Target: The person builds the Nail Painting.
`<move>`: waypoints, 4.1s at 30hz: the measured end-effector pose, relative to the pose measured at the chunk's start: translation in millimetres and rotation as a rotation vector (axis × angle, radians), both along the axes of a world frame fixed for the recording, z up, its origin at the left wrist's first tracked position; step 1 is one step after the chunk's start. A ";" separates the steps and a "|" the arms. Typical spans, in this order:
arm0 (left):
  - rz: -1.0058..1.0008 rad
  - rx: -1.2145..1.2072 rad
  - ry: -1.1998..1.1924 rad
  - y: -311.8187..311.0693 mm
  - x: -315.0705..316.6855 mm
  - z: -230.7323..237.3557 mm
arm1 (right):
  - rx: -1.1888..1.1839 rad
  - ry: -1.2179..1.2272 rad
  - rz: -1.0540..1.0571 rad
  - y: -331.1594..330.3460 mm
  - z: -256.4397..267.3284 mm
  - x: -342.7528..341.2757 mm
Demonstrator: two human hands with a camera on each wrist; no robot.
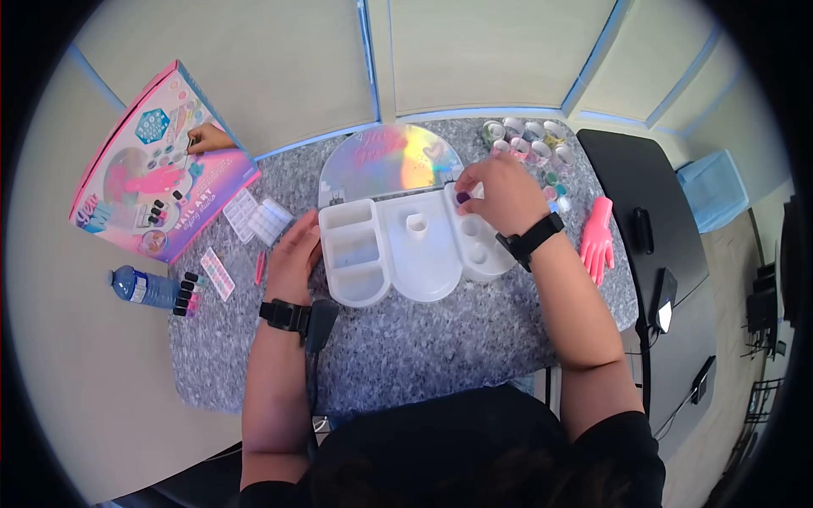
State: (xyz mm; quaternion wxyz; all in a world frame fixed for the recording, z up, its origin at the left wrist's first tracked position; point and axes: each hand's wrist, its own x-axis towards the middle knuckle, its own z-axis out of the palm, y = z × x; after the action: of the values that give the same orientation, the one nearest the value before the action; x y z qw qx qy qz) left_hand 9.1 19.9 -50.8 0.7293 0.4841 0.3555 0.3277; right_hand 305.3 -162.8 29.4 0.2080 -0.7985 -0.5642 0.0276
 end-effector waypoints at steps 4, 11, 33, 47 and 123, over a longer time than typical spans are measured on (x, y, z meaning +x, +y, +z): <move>-0.005 0.022 0.018 -0.5 0.2 -0.8 | 0.020 -0.014 -0.005 1.4 -4.8 0.9; -0.042 0.051 -0.007 -1.0 0.6 -2.0 | 0.034 0.282 0.006 -20.6 1.7 52.9; -0.155 0.228 0.070 3.3 0.9 -7.0 | 0.127 -0.036 -0.548 -61.7 -5.1 74.7; -0.213 0.294 0.084 -4.3 -1.2 1.0 | 0.110 -0.078 -0.153 -40.5 -12.7 14.0; -0.197 0.066 0.103 -16.9 -16.9 26.1 | 0.143 0.342 0.201 -79.5 2.2 37.7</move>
State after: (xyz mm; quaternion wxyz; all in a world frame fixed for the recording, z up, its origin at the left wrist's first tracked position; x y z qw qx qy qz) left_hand -7.8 3.1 -24.7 0.7222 0.5568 0.3324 0.2408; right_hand 343.0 -242.2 31.6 0.3530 -0.7052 -0.5980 0.1433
